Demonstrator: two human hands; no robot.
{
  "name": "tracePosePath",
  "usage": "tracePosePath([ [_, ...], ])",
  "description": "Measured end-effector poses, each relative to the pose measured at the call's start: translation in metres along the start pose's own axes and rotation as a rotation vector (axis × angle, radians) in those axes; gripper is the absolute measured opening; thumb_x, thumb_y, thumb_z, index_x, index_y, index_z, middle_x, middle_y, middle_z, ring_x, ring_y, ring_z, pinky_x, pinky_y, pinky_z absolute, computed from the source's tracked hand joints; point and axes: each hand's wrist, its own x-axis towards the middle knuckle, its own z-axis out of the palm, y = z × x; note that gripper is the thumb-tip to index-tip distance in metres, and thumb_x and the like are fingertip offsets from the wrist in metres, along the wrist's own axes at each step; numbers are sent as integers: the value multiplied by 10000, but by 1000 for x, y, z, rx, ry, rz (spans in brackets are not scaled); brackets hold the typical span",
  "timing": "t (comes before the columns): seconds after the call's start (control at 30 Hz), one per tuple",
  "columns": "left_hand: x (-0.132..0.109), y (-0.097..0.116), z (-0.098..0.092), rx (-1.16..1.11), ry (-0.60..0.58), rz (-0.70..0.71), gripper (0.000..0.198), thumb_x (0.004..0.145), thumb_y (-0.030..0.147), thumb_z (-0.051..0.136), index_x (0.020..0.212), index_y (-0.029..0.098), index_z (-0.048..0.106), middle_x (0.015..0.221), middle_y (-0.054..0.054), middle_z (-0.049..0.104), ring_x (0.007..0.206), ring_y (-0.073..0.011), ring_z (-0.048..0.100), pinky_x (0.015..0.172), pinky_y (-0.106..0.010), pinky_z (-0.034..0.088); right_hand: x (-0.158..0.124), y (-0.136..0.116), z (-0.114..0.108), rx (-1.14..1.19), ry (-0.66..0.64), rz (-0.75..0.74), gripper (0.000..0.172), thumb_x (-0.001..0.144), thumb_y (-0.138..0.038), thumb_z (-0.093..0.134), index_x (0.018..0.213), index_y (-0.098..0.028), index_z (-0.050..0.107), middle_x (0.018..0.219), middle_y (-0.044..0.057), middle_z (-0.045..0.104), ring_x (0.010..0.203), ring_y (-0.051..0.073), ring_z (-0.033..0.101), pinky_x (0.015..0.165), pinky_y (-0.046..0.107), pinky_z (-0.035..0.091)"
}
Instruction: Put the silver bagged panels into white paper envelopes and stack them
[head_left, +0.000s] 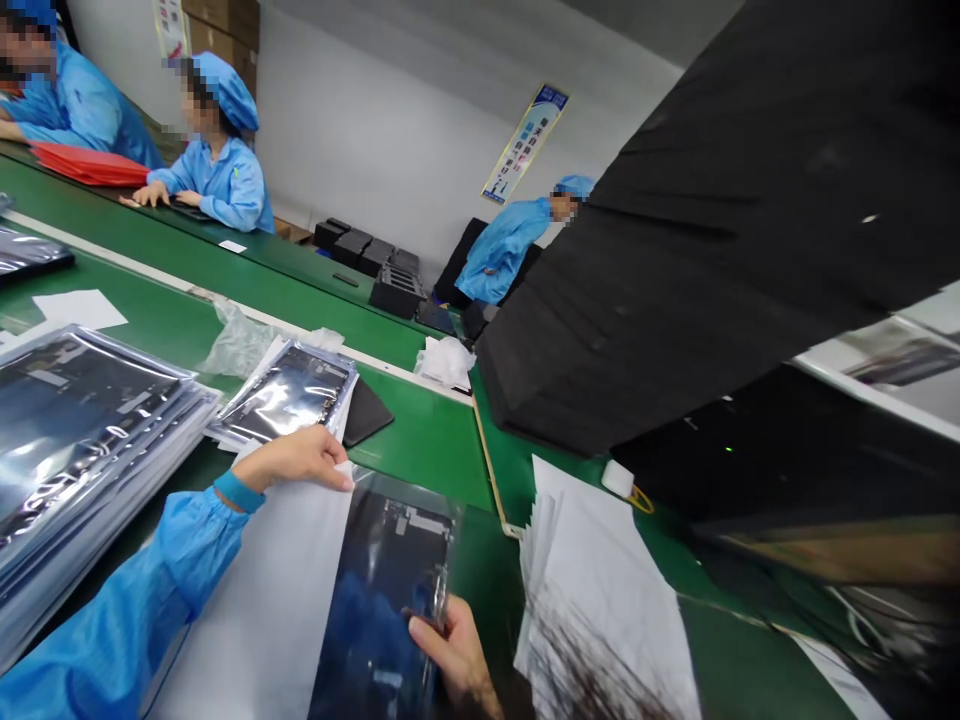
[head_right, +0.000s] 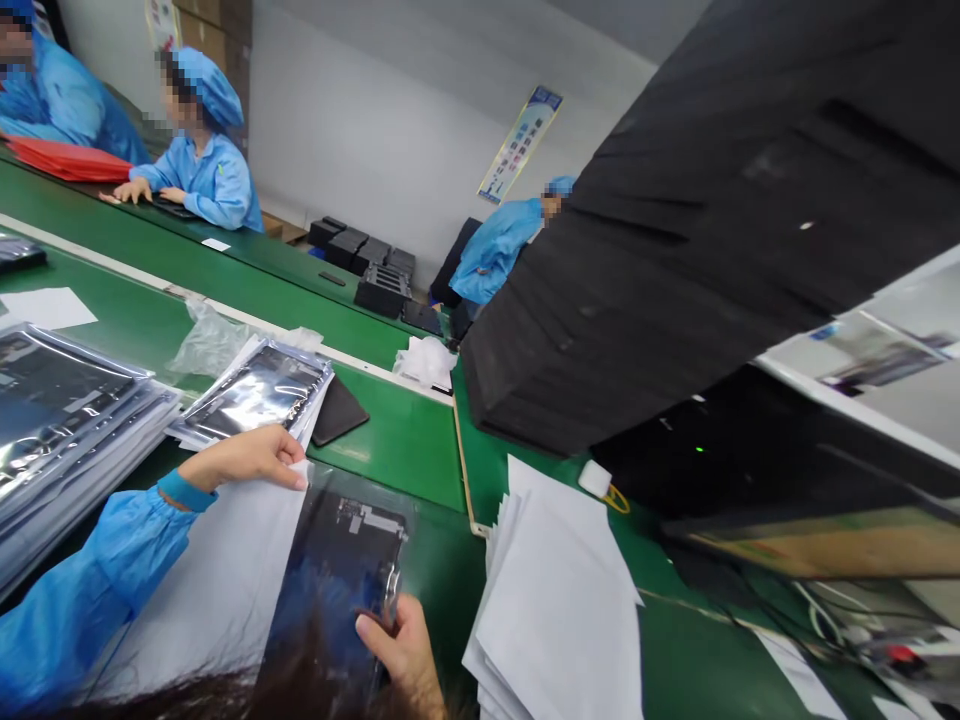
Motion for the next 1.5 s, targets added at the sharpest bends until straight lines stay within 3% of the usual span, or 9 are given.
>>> tracePosePath([
  [0.13, 1, 5, 6, -89, 15, 7, 335, 598, 463, 824, 644, 196, 628, 554, 71, 474, 549, -117, 400, 525, -266, 258, 14, -27, 11, 211, 27, 56, 452, 472, -654, 876, 793, -349, 786, 866, 48, 847, 892, 387, 775, 840, 555, 596],
  [0.27, -2, 6, 2, -121, 41, 27, 292, 616, 437, 798, 679, 187, 662, 587, 54, 560, 573, -130, 463, 540, -260, 296, 41, -71, 29, 86, 66, -34, 458, 489, -589, 923, 805, -294, 771, 873, 55, 841, 934, 369, 762, 945, 533, 568],
  [0.37, -8, 2, -9, -121, 80, 45, 314, 626, 460, 806, 739, 181, 716, 613, 45, 610, 595, -140, 503, 564, -262, 313, 51, -85, 38, 59, 40, -61, 446, 516, -545, 934, 853, -293, 784, 878, 36, 843, 928, 352, 764, 940, 512, 574],
  [0.5, -10, -6, -17, -105, 124, 40, 309, 594, 439, 833, 711, 171, 733, 579, 46, 605, 574, -139, 498, 577, -269, 308, 48, -73, 40, 62, 43, -41, 417, 569, -566, 906, 871, -306, 783, 865, 20, 838, 931, 363, 773, 892, 520, 596],
  [0.73, -4, -6, -11, -102, 122, 28, 341, 607, 443, 832, 781, 156, 772, 630, 14, 675, 605, -154, 545, 598, -269, 336, 47, -48, 30, 87, 120, -29, 454, 560, -601, 904, 895, -311, 803, 934, 38, 849, 1018, 359, 754, 920, 506, 584],
  [0.97, -9, 3, -13, -85, 132, 7, 290, 620, 417, 815, 760, 167, 767, 627, 14, 684, 622, -162, 561, 597, -268, 349, 48, -50, 27, 16, 116, -73, 467, 588, -588, 897, 933, -280, 827, 937, 60, 857, 949, 357, 764, 944, 525, 580],
  [1.2, -5, 2, -9, -49, 149, 16, 302, 601, 431, 825, 748, 173, 769, 651, 6, 700, 650, -175, 581, 609, -273, 357, 47, -56, 18, -91, -1, -115, 443, 645, -587, 861, 975, -293, 833, 994, 58, 862, 999, 370, 765, 970, 513, 583],
  [1.5, -9, 10, -7, -34, 118, 22, 327, 608, 447, 822, 745, 158, 753, 607, 26, 630, 596, -145, 499, 581, -265, 307, 41, -66, 23, -65, -8, -95, 462, 622, -556, 891, 981, -276, 813, 1041, 86, 865, 1043, 378, 765, 1004, 537, 567],
])
